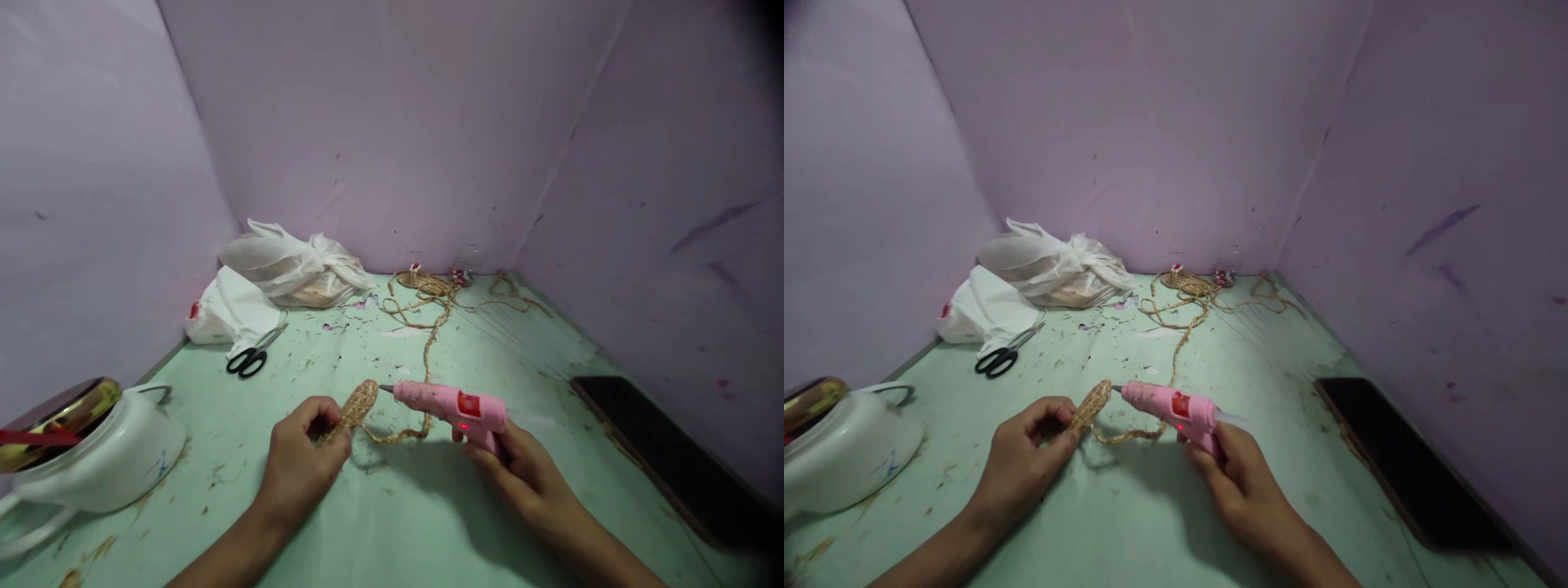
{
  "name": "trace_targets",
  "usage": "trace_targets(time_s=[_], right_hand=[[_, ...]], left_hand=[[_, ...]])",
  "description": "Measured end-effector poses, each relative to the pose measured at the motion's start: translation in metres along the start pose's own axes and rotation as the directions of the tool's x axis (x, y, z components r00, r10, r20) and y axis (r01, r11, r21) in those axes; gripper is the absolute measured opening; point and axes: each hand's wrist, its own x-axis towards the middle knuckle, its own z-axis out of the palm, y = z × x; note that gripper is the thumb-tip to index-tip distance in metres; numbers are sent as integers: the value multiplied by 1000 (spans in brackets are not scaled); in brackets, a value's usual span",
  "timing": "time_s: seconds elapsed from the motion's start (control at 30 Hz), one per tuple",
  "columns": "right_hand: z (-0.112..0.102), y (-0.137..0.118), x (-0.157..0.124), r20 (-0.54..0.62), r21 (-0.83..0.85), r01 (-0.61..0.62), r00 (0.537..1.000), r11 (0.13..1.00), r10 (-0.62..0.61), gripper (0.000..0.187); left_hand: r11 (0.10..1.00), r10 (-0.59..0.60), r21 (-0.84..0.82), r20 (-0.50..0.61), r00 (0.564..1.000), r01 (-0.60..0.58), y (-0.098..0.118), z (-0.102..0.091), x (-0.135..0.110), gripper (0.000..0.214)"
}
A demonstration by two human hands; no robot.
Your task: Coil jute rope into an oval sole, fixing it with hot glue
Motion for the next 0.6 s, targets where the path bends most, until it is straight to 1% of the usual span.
trace_targets(time_s=[0.07,0.23,0.37,0.43,0.5,0.53,0.6], right_hand=[[-1,-1,1,16,20,-7,1000,1000,6,24],[0,-1,2,-3,45,-16,1000,999,16,25],[-2,-5,2,25,73,-31,999,997,29,22],[-3,-7,4,28,109,-72,997,991,69,21],[-5,-7,9,7,175,-133,991,975,134,24],[-7,-5,14,-16,209,-170,984,963,177,26],[-11,3,27,-93,221,-257,955,941,283,28]], left_hand=[[1000,13,13,6,1000,-13,-1,0,0,11],[999,27,46,24,999,-28,-4,0,0,9],[996,65,63,40,997,-67,-4,-1,-1,9],[994,83,68,51,995,-87,-2,-1,-2,9],[992,99,76,66,993,-104,-1,-2,-3,9],[990,106,84,74,992,-112,0,-2,-3,9],[986,112,110,104,988,-123,0,-3,-5,8]])
